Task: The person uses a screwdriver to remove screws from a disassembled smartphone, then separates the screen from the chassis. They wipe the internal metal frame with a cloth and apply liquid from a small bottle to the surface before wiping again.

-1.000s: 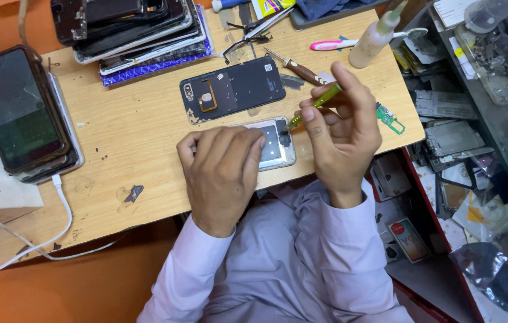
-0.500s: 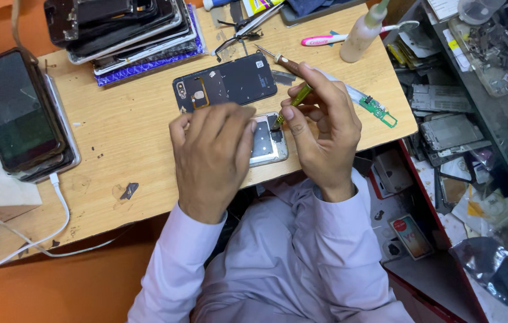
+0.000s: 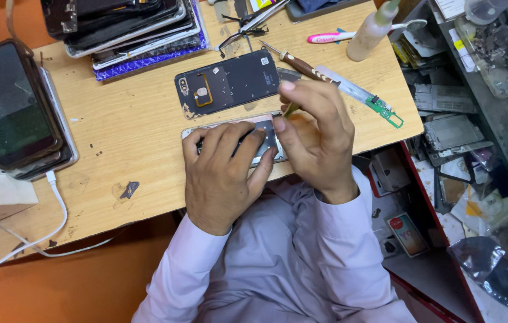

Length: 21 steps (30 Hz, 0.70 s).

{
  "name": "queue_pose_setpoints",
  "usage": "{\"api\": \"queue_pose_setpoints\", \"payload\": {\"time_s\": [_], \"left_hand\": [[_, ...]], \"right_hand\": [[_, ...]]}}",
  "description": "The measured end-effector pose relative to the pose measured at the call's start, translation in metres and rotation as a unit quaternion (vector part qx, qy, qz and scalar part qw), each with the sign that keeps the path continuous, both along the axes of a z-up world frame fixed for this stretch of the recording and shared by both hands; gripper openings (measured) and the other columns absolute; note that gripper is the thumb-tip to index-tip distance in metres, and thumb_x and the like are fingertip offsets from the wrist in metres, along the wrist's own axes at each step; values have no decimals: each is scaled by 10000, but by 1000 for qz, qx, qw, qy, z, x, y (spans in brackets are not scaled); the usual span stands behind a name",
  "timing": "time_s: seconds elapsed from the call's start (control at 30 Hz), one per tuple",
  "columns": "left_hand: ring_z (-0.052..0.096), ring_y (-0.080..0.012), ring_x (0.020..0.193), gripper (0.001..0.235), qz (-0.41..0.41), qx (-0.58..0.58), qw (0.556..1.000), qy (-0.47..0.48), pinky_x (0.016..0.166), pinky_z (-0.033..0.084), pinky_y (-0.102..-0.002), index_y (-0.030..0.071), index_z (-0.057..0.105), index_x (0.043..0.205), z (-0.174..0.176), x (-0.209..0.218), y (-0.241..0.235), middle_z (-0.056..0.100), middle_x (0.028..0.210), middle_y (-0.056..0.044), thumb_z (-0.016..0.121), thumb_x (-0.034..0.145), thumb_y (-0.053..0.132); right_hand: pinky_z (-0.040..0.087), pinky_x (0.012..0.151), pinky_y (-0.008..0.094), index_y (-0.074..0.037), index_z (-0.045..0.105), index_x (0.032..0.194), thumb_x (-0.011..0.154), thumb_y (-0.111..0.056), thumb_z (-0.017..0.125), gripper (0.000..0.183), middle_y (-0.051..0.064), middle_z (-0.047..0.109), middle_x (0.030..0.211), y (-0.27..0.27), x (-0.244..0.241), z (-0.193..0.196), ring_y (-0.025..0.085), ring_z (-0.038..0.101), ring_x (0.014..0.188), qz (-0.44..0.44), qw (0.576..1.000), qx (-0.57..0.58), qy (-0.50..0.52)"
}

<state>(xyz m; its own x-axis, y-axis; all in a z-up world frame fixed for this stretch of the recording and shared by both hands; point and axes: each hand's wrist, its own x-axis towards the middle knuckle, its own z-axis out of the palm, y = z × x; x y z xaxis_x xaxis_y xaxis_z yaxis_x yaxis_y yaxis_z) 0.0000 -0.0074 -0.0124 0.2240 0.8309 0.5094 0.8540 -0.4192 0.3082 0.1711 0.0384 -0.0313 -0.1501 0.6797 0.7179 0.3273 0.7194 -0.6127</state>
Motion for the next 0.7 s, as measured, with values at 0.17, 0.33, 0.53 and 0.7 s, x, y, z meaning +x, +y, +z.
{"api": "queue_pose_setpoints", "payload": {"time_s": [0.17, 0.33, 0.53, 0.7], "left_hand": [[623, -212, 1127, 278, 9, 3, 1000, -1, 1020, 392, -445, 93, 732, 1137, 0, 0, 0, 671, 1183, -49, 784, 927, 268], [622, -209, 1128, 273, 11, -4, 1000, -7, 1015, 390, -446, 97, 729, 1127, -1, 0, 0, 672, 1187, -50, 785, 924, 271], [620, -211, 1133, 279, 14, -2, 1000, -12, 1024, 390, -451, 97, 727, 1123, -2, 0, 0, 666, 1183, -49, 790, 919, 277], [614, -207, 1126, 287, 14, -9, 1000, -16, 1023, 388, -450, 99, 725, 1127, -3, 0, 0, 665, 1182, -44, 793, 918, 284]], "right_hand": [[556, 933, 283, -62, 563, 1377, 1095, 25, 558, 295, 123, 652, 1198, 0, -5, 9, 186, 668, 1067, 102, 980, -137, 105], [573, 830, 230, -68, 626, 1320, 1089, -36, 695, 243, 115, 610, 1111, 2, -13, 10, 167, 660, 977, 10, 995, -75, 60], [522, 896, 291, -6, 593, 1266, 1041, -5, 589, 225, 154, 626, 1155, 2, -11, 12, 208, 620, 1063, 26, 994, -89, 62], [583, 955, 313, -9, 606, 1251, 1086, -33, 470, 216, 119, 696, 1104, 5, -14, 13, 181, 708, 1050, 95, 980, -144, 95]]}}
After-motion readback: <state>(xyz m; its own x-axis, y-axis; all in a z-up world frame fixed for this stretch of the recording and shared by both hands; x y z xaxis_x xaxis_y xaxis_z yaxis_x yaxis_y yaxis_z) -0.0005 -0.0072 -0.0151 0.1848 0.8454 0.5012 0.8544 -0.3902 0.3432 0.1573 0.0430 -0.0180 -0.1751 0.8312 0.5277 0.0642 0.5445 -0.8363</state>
